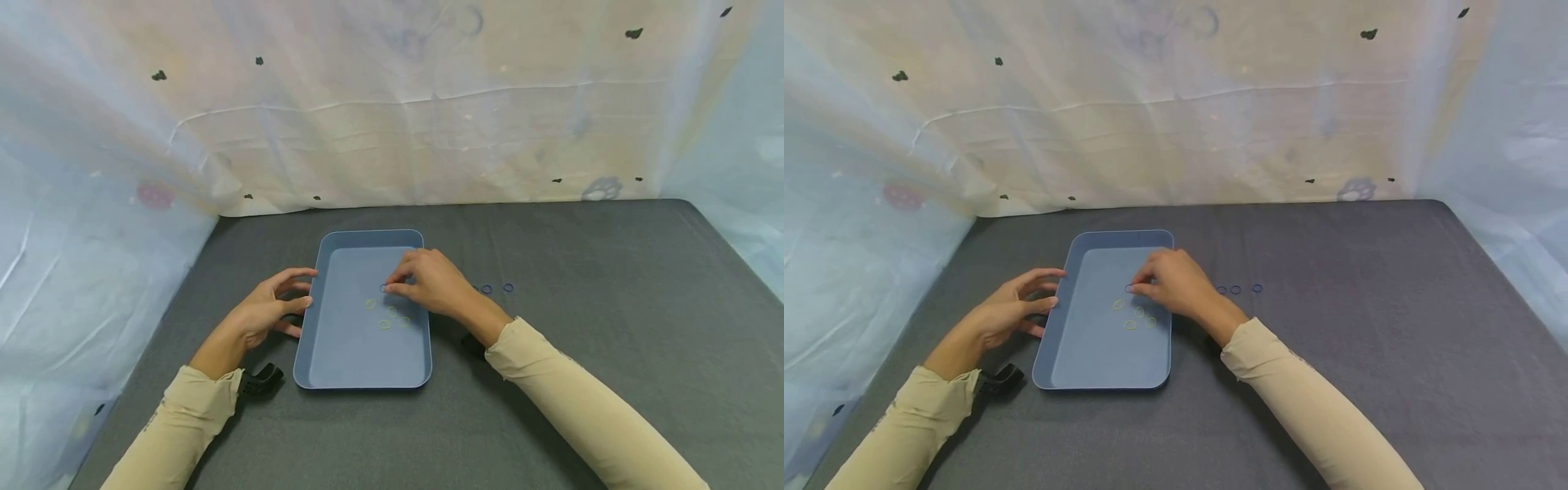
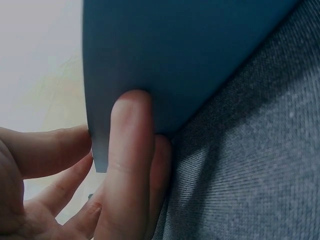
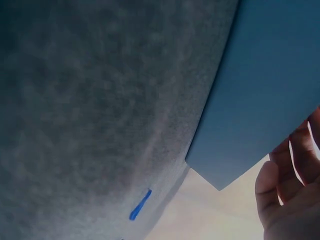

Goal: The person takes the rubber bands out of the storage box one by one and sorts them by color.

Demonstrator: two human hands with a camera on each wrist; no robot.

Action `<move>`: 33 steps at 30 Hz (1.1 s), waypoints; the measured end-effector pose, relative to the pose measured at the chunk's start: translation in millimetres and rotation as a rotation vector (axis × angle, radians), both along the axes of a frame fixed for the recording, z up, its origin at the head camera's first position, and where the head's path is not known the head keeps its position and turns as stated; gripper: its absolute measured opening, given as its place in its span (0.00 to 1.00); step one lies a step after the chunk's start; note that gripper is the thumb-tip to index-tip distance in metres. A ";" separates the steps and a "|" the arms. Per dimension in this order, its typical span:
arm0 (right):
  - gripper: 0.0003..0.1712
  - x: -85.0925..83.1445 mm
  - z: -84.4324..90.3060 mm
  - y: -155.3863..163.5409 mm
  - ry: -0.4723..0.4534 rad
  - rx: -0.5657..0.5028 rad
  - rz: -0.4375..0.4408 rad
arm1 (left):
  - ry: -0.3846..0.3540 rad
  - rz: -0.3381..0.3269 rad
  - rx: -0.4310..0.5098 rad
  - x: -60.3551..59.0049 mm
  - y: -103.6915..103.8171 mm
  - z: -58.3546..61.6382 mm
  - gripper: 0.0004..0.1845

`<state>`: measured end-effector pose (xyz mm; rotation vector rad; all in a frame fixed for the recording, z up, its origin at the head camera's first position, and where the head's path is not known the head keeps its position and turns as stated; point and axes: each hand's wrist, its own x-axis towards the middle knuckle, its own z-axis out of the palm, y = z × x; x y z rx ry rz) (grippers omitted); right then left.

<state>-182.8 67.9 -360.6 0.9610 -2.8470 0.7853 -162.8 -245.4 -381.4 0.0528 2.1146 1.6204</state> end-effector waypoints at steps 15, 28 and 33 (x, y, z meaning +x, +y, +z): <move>0.06 13.5 5.0 15.4 -0.068 -0.088 -0.040 | -0.009 -0.004 -0.006 -0.6 -1.0 0.6 0.31; 0.06 22.7 11.9 31.4 -0.053 -0.096 -0.067 | -0.008 0.006 -0.004 -0.7 -0.3 1.7 0.31; 0.05 29.9 15.1 44.8 -0.056 -0.117 -0.117 | -0.010 -0.002 -0.002 -1.1 -1.4 1.6 0.32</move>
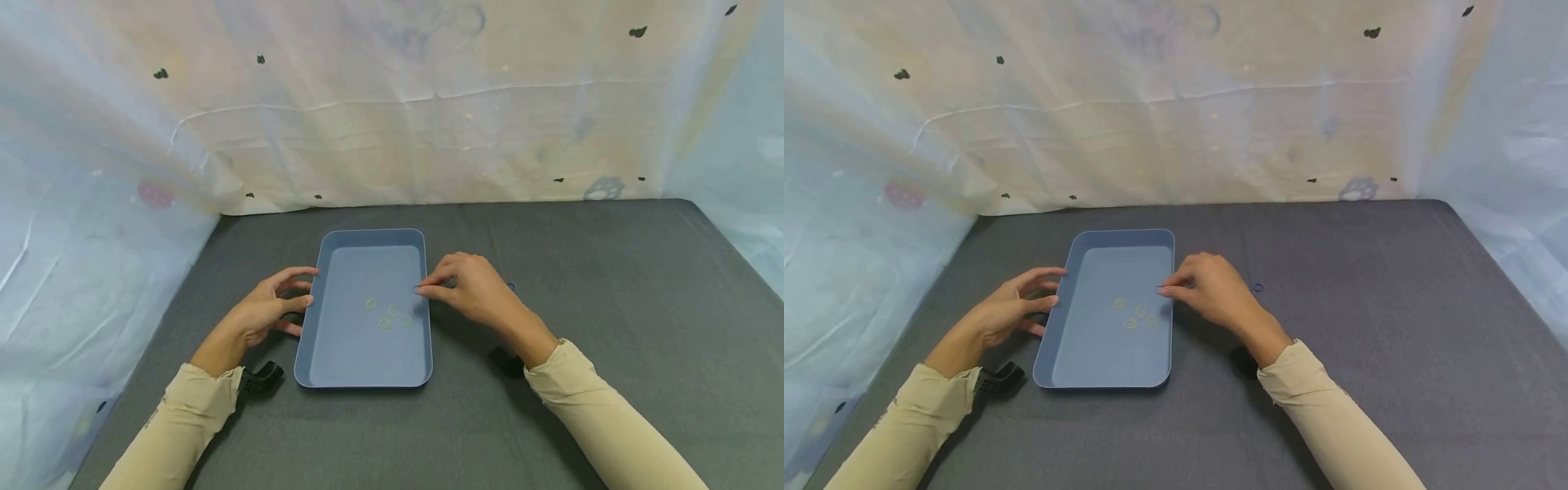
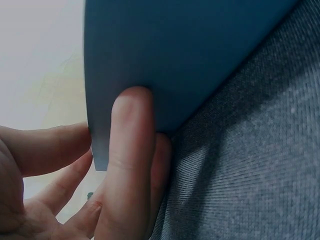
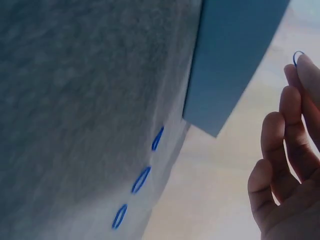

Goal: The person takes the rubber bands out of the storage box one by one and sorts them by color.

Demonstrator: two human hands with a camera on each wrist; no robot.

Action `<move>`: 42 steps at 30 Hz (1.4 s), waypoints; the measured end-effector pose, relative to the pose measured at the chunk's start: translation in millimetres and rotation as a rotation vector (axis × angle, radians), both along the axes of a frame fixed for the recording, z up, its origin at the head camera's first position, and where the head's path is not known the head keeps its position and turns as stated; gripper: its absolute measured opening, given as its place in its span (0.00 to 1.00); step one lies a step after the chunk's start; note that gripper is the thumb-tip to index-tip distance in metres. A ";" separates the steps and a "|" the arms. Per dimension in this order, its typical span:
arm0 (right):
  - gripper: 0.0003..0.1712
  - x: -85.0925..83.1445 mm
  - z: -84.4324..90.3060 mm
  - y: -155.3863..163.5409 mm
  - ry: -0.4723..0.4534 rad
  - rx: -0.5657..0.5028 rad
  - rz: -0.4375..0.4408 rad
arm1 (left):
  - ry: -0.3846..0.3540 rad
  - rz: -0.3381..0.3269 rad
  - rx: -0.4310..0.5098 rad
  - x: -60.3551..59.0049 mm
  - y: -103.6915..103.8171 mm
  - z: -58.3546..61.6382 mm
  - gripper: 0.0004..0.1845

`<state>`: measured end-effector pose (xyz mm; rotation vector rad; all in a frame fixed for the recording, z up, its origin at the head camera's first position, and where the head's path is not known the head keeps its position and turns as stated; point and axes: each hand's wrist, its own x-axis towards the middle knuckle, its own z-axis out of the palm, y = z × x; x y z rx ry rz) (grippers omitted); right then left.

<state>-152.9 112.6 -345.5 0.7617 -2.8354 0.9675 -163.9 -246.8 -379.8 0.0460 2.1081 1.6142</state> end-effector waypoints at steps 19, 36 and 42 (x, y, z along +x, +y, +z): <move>0.05 11.9 -1.9 35.4 -0.038 0.044 -0.059 | -0.004 -0.002 -0.008 1.4 0.0 -3.3 0.32; 0.04 4.7 0.0 61.3 -0.081 0.092 -0.124 | 0.003 -0.009 0.003 2.1 -0.8 -4.0 0.31; 0.05 3.1 3.6 74.3 -0.095 0.115 -0.153 | 0.006 -0.009 0.003 2.3 -0.6 -4.3 0.31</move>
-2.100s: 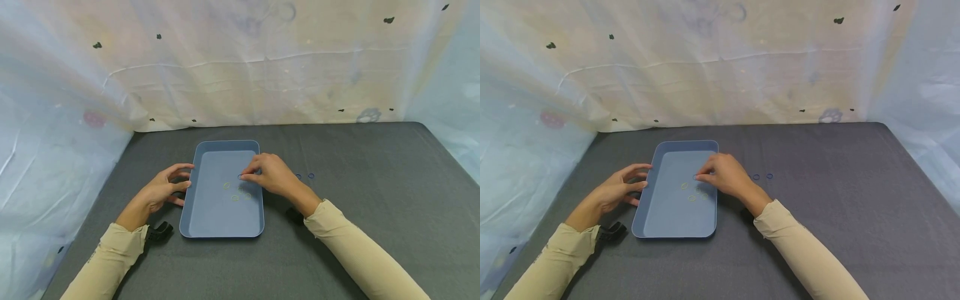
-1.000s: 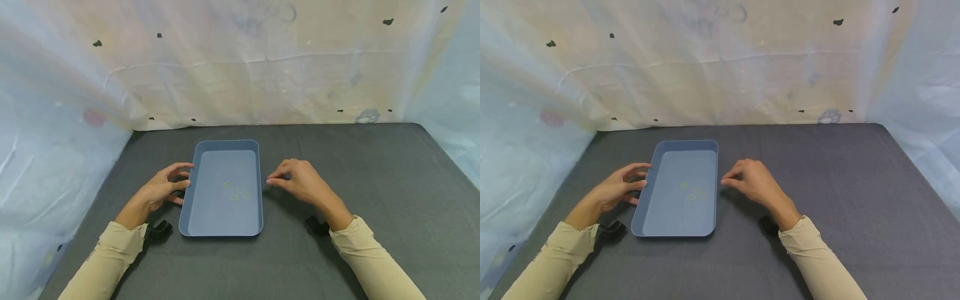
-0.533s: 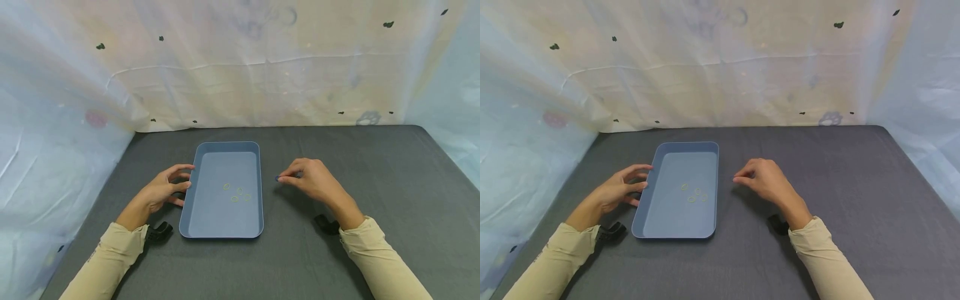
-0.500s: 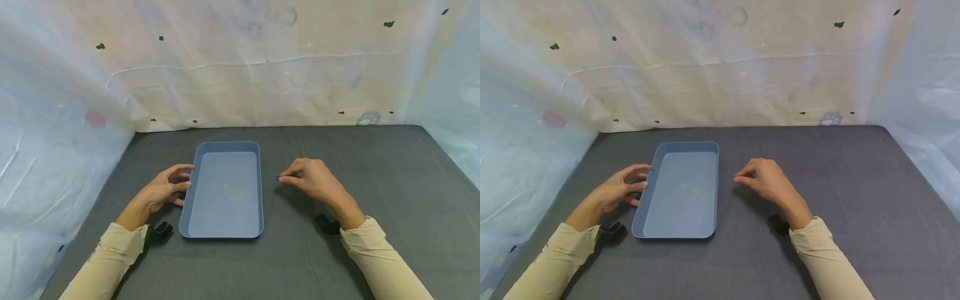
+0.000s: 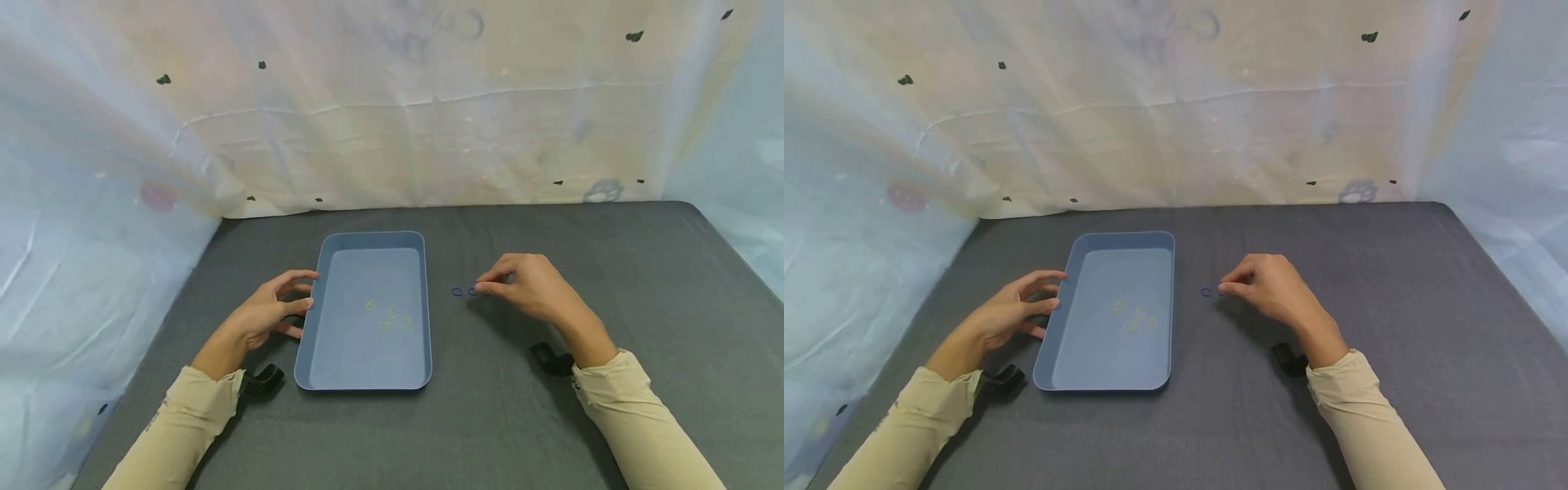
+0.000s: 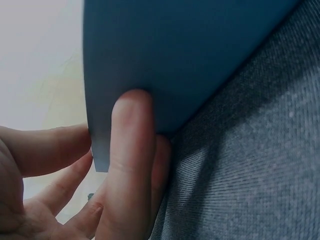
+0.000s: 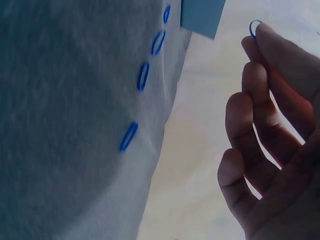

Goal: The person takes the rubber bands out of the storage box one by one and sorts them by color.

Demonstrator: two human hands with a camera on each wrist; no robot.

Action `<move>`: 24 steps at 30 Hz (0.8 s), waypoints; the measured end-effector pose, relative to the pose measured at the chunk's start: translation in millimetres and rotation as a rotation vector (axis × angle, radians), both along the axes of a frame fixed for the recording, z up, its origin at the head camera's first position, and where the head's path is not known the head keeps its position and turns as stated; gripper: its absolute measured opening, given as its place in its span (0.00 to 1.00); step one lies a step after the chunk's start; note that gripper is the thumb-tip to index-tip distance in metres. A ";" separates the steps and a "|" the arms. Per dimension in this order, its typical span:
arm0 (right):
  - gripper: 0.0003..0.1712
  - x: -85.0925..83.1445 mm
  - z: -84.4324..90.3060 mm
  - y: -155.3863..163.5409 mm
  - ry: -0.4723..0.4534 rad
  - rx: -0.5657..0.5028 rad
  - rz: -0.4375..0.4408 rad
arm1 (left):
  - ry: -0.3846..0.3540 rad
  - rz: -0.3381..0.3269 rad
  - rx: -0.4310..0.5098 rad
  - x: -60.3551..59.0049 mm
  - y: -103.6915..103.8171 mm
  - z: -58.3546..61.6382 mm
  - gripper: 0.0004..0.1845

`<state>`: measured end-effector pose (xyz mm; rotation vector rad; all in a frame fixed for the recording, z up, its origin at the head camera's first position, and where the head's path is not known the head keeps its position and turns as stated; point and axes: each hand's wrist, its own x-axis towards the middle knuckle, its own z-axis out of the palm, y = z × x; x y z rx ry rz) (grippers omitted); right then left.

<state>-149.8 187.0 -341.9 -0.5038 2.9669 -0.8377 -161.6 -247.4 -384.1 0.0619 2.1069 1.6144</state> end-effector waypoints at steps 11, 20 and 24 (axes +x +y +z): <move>0.08 -4.5 6.4 10.6 -0.034 0.032 -0.028 | -0.001 0.001 0.001 2.1 -5.1 1.3 0.32; 0.08 -7.1 9.0 26.5 -0.017 0.079 -0.063 | 0.000 0.003 -0.005 1.6 -4.6 2.5 0.31; 0.08 -9.1 9.9 33.2 -0.029 0.113 -0.077 | 0.003 0.006 -0.007 1.7 -5.4 3.0 0.32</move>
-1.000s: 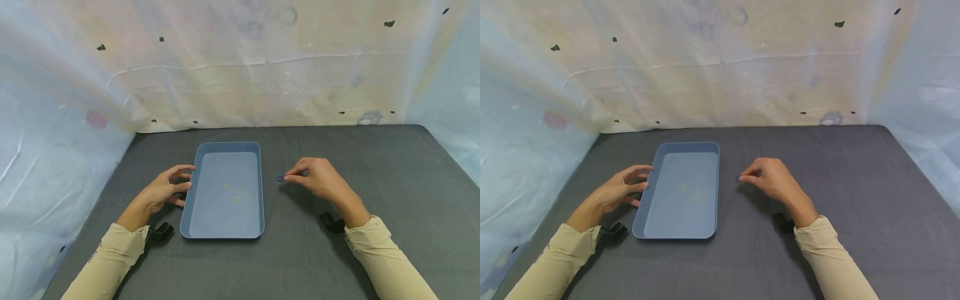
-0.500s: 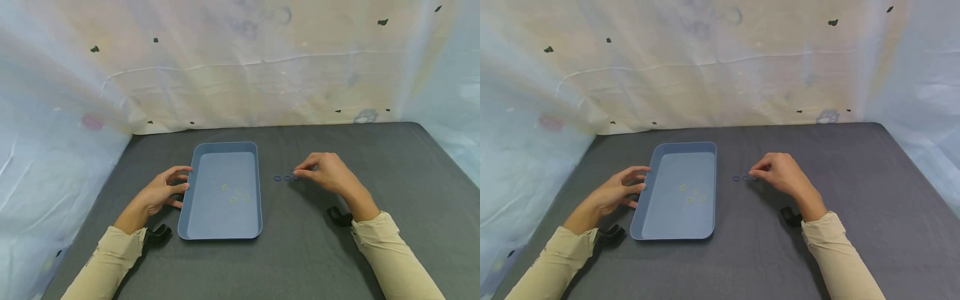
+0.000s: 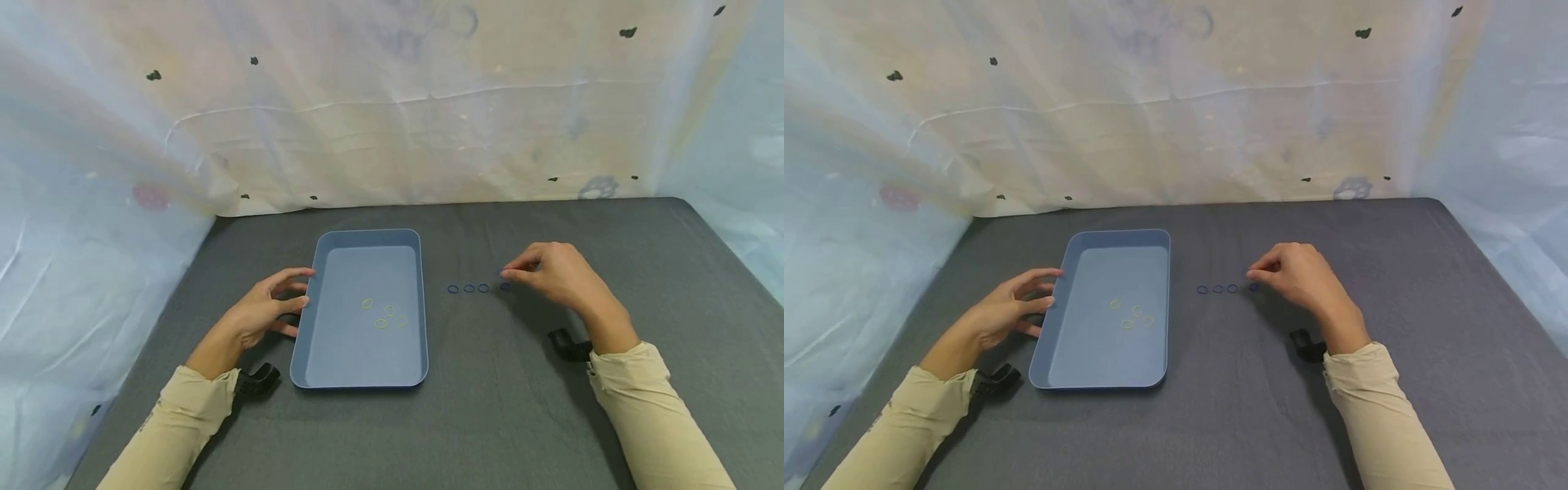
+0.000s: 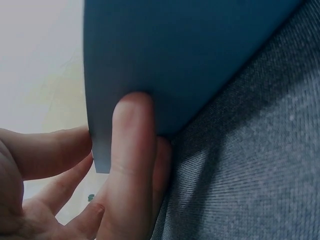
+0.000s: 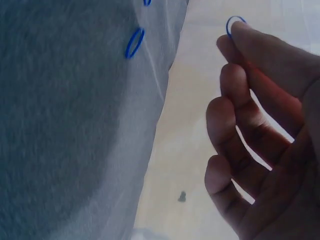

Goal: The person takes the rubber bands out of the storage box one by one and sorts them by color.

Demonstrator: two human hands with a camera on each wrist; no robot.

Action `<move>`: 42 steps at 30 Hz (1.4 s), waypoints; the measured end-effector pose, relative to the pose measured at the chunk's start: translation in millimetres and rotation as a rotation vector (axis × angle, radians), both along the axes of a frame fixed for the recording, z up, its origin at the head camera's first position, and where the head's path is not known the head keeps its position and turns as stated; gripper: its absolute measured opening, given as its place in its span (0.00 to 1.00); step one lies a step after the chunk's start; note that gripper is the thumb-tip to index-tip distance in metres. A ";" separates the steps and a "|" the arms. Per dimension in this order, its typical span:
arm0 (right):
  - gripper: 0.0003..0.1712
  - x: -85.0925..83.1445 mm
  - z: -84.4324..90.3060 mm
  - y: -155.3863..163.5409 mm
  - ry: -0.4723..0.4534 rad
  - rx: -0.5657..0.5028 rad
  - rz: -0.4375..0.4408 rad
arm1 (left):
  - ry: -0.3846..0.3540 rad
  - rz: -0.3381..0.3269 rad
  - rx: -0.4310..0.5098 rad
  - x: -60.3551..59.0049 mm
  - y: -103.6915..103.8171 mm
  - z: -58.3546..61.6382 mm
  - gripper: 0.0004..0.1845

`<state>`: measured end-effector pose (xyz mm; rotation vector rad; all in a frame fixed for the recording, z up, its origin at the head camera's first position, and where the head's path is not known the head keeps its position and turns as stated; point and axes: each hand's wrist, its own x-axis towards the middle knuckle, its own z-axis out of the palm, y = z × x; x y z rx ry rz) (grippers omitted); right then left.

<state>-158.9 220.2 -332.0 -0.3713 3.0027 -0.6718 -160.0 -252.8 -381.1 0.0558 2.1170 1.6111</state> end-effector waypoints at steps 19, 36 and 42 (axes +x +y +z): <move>0.14 -4.8 -4.6 20.3 -0.131 0.074 -0.057 | 0.004 -0.005 -0.005 -0.5 -0.9 0.4 0.32; 0.14 -7.8 -16.2 24.6 -0.167 0.149 -0.065 | 0.003 0.002 -0.008 -0.3 -1.3 0.0 0.33; 0.14 -8.9 -15.6 24.3 -0.169 0.165 -0.056 | 0.005 0.001 -0.007 -0.7 -1.2 0.5 0.32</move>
